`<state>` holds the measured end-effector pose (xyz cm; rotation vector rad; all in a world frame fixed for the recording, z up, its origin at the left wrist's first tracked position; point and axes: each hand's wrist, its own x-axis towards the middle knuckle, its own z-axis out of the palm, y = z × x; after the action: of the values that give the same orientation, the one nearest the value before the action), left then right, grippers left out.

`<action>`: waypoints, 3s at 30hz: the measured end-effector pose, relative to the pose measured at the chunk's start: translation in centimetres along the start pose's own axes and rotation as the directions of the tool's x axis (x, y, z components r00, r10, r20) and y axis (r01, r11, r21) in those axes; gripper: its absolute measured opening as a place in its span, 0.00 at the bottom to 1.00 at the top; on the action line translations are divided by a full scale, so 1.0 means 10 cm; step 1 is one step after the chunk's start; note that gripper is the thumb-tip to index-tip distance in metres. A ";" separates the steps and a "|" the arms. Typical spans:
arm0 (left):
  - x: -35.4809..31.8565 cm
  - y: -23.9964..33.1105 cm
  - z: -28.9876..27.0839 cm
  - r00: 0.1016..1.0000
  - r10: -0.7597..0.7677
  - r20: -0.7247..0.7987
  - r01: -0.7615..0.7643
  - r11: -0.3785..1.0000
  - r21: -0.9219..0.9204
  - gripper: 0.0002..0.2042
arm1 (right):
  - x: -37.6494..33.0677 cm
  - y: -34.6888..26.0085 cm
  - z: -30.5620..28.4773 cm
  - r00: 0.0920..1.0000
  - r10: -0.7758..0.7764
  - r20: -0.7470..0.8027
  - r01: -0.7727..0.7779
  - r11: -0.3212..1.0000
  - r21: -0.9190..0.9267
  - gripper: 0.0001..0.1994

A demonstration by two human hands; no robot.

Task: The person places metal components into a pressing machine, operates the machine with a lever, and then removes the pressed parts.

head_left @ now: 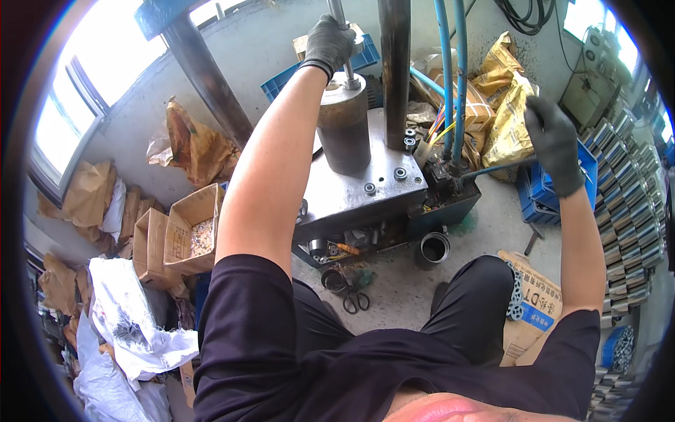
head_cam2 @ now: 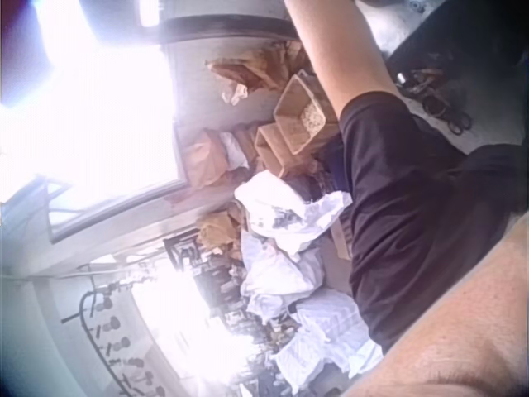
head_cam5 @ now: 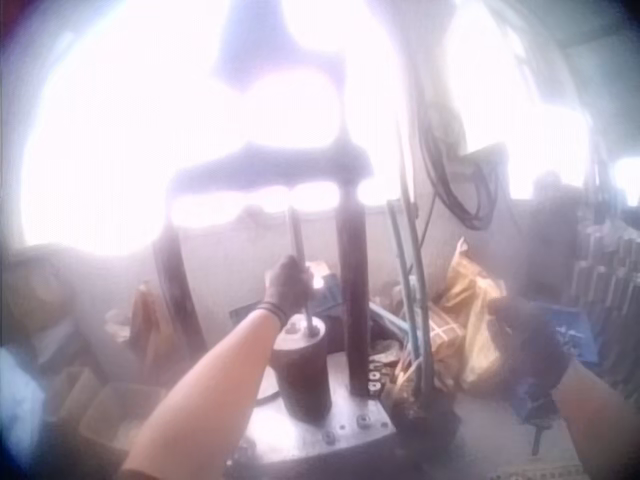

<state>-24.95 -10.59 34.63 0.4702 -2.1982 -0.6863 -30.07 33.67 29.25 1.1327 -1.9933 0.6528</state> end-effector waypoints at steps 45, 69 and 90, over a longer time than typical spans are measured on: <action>-0.10 0.04 -0.01 0.993 0.003 -0.122 -0.002 1.000 0.014 0.16 | -1.55 -0.44 -0.65 0.457 0.060 0.887 -0.144 0.990 0.007 0.14; -0.23 0.14 -0.03 0.997 -0.004 -0.071 0.004 1.000 -0.011 0.16 | -1.39 -0.56 -0.73 0.479 0.230 0.847 -0.424 0.906 -0.006 0.15; -0.09 -0.02 0.08 0.995 -0.041 -0.093 0.040 0.999 -0.012 0.18 | -1.35 -0.42 -0.61 0.608 0.248 0.754 -0.466 0.880 0.086 0.13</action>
<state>-24.98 -10.00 33.55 0.5323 -2.1019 -0.6827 -19.78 42.76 22.38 1.2885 -2.9636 0.7790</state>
